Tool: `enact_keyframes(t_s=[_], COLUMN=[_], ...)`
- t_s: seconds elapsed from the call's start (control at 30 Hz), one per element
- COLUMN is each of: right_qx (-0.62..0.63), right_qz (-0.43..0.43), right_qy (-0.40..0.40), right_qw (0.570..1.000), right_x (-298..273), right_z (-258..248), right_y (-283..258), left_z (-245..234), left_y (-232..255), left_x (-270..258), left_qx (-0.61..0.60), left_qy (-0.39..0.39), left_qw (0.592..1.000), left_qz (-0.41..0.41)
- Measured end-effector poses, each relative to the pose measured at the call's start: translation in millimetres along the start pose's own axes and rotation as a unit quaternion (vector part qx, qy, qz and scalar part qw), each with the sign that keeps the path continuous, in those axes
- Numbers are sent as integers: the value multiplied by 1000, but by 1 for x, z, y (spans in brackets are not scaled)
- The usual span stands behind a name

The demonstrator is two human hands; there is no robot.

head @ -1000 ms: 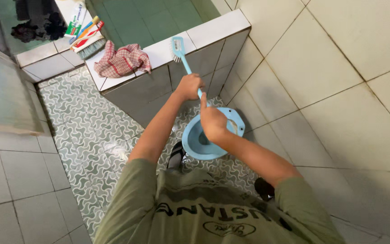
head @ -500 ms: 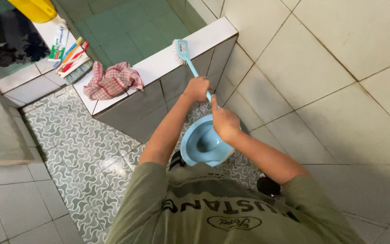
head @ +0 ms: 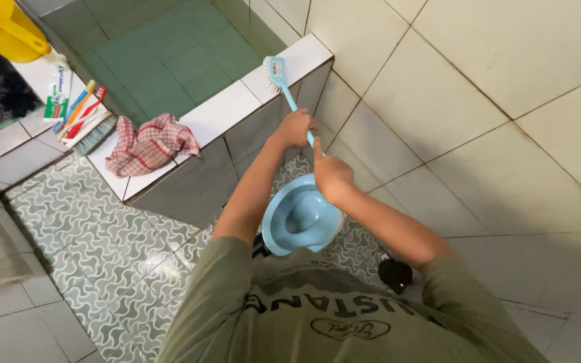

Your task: The person cleans a toilet bowl and a wall using a brush, moving the brush inside the bowl and against the wall surface.

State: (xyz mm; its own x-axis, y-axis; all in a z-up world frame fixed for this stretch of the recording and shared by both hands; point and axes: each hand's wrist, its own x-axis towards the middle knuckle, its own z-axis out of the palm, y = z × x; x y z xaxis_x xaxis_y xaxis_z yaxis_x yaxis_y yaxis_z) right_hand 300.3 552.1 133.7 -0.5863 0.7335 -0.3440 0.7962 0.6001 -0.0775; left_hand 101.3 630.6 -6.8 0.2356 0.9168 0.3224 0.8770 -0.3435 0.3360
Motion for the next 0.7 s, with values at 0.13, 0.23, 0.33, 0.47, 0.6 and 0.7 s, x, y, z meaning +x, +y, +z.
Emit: enact_keyframes(t_s=[0.13, 0.23, 0.33, 0.47, 0.6, 0.7], right_qx=[-12, -1, 9, 29, -24, -2], right_qz=[17, 38, 33, 59, 41, 79], right_qy=[24, -4, 2, 31, 53, 43], right_qw=[1000, 999, 999, 997, 997, 996], right_x=[18, -1, 7, 46, 60, 57], right_z=[15, 32, 33, 18, 20, 41], right_y=[-1, 0, 1, 4, 13, 3], left_z=[9, 33, 52, 40, 17, 21], left_y=[-15, -4, -8, -25, -17, -15], left_x=[11, 0, 3, 39, 47, 38], left_qx=[-16, -20, -38, -44, -3, 21], left_qy=[0, -13, 113, 16, -6, -48], left_qw=[1000, 1000, 992, 999, 998, 995], left_qz=[-25, 13, 49, -15, -70, -85])
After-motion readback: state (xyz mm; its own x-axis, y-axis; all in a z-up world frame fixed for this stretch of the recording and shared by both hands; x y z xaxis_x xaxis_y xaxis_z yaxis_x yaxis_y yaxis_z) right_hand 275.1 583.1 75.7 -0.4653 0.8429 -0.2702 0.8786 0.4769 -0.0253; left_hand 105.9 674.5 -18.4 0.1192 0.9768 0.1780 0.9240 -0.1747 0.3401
